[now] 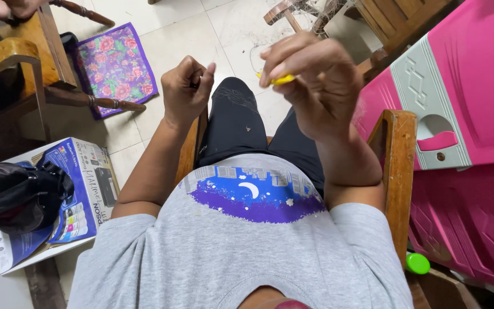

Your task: Repairing a fishing net using a yellow plastic shuttle tool

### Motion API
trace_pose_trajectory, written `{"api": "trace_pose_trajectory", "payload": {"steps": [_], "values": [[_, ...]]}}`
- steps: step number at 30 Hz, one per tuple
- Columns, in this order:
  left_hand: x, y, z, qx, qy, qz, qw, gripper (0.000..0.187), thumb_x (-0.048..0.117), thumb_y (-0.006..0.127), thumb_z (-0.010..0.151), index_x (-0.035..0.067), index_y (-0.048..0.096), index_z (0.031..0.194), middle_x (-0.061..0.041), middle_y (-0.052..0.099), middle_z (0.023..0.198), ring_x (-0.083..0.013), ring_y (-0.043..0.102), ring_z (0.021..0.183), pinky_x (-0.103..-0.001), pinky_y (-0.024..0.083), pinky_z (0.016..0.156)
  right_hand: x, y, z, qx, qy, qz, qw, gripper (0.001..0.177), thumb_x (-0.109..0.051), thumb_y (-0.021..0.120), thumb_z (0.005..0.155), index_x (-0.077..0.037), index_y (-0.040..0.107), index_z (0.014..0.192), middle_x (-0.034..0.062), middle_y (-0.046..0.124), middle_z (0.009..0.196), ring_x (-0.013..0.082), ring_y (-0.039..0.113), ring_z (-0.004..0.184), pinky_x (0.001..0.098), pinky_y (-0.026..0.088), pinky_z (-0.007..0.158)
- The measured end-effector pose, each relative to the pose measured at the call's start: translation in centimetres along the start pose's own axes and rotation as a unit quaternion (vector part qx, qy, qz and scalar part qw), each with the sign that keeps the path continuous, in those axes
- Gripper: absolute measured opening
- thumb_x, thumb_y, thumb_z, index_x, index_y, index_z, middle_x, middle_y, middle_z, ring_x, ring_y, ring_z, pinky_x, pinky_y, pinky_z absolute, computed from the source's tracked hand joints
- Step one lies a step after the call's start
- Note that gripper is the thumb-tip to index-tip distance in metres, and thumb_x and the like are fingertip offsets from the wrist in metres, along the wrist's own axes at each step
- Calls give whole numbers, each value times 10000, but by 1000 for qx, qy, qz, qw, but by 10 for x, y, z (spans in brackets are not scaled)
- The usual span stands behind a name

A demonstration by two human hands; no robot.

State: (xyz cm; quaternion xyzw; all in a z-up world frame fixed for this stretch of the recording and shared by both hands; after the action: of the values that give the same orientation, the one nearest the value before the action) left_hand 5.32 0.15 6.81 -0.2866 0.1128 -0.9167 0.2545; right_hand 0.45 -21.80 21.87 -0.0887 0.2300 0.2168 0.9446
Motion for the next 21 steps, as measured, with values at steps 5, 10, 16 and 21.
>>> {"api": "trace_pose_trajectory", "payload": {"steps": [5, 10, 16, 21], "values": [[-7, 9, 1, -30, -84, -144, 986, 344, 80, 516, 1114, 92, 361, 807, -26, 411, 643, -144, 467, 555, -287, 376, 521, 51, -1, -29, 9, -3, -119, 993, 82, -190, 632, 1057, -120, 674, 1052, 46, 654, 926, 203, 595, 889, 424, 414, 1051], [-6, 11, 0, -41, -179, -244, 952, 324, 175, 500, 1128, 101, 392, 832, -76, 524, 645, -143, 483, 541, -271, 372, 512, 109, 10, -78, 47, 54, -274, 959, 26, -92, 725, 991, -102, 724, 1015, 57, 691, 907, 230, 605, 938, 365, 449, 866], [5, 16, 3, -52, -214, -321, 921, 315, 253, 461, 1124, 109, 449, 844, -70, 560, 653, -96, 369, 475, -226, 281, 451, 130, 20, -89, 82, 116, -244, 959, 100, -75, 744, 986, -135, 750, 1066, 35, 663, 951, 192, 622, 924, 316, 493, 815], [3, 25, -5, -62, -241, -365, 897, 321, 291, 451, 1113, 123, 436, 840, -76, 563, 659, -88, 332, 463, -230, 246, 433, 124, 25, -85, 109, 124, -171, 971, 116, -143, 734, 983, -58, 684, 1043, 79, 675, 969, 209, 659, 920, 301, 580, 829]]}}
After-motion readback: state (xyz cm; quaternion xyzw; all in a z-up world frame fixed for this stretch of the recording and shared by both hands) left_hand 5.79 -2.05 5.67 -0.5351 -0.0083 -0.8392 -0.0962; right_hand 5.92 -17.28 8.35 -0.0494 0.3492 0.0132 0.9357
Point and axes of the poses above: each hand's wrist, its own z-axis towards the middle knuckle, its own y-axis out of the palm, x = y × z, the point moved 8 cm from there along z, towards the middle knuckle
